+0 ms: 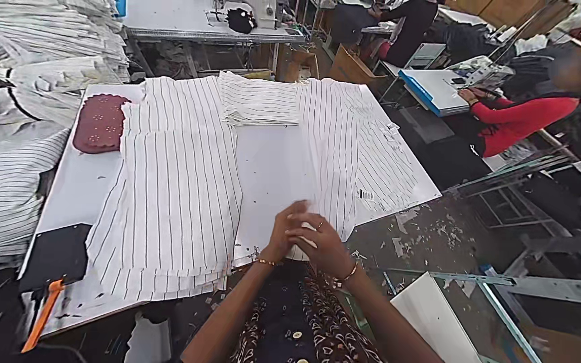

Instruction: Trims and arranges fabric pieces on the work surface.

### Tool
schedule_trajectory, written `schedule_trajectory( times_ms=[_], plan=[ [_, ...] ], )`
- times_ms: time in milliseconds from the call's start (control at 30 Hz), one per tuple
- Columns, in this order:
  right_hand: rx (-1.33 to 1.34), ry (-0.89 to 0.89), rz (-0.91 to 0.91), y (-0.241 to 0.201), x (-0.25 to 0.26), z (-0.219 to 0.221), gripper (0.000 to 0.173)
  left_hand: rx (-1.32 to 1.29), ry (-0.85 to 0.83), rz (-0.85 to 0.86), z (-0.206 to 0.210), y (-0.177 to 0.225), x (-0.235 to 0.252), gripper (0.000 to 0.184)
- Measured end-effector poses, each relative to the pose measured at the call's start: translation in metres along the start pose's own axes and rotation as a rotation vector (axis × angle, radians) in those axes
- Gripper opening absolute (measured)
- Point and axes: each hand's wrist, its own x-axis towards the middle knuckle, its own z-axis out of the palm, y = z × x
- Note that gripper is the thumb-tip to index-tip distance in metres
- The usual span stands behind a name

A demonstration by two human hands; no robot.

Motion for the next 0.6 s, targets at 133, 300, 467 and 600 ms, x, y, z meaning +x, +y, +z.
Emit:
schedule_trajectory(
  times_ms=[133,300,467,600],
  plan=[
    [0.002,-0.478,0.194,0.0,0.044,-0.038,0.051,-0.048,-0.336,0.065,-0.042,0.012,-0.036,0.021],
    [0.064,-1.027,0.398,0.012,0.031,0.01,0.043,0.37,-0.049,-0.345,-0.109,-0.009,-0.02,0.033],
    [0.117,-0.967,0.486,0.003,0.029,0.012,0.044,0.764,-0.147,-0.72,-0.114,-0.016,0.042,0.047],
    [0.112,-0.764,0.516,0.015,0.02,-0.01,0.043,0.885,-0.157,-0.777,-0.105,-0.019,0.066,0.043]
  ],
)
